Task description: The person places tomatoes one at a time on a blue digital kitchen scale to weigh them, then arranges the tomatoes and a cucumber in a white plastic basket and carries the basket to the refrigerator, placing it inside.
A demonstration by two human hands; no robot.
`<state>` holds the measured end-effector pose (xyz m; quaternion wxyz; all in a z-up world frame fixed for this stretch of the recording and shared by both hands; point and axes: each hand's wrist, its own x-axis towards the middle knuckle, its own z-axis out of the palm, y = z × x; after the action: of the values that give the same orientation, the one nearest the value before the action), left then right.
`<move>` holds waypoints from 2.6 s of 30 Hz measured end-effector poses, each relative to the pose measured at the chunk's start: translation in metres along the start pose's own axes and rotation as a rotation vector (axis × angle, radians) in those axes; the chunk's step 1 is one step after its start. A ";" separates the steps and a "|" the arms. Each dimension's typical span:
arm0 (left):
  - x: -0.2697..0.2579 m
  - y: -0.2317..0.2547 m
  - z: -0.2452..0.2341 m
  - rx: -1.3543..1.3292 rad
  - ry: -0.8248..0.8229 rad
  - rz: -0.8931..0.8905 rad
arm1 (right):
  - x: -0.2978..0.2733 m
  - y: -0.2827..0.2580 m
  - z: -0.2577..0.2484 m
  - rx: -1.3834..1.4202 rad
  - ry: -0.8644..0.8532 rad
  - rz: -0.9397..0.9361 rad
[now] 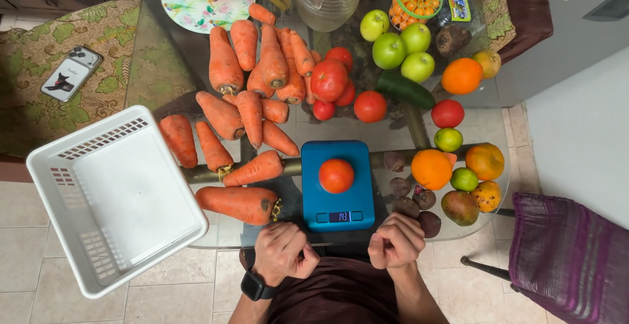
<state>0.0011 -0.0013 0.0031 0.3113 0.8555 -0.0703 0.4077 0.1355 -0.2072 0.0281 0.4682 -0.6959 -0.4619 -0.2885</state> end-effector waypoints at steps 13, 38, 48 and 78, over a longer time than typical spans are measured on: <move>0.005 0.003 -0.004 -0.007 -0.022 0.016 | 0.088 -0.011 0.002 -0.142 -0.479 0.268; -0.007 -0.001 0.002 0.032 0.005 -0.040 | 0.223 0.172 0.054 -0.198 -0.901 0.450; -0.005 0.001 0.000 0.003 -0.033 -0.072 | 0.198 0.204 -0.068 -0.808 -1.026 0.851; 0.012 0.004 -0.008 0.000 -0.007 0.016 | 0.112 -0.005 -0.008 0.085 -0.522 0.133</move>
<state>0.0016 0.0017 0.0177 0.3077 0.8564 -0.0779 0.4073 0.1767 -0.1725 0.1263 0.3803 -0.7552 -0.5317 -0.0483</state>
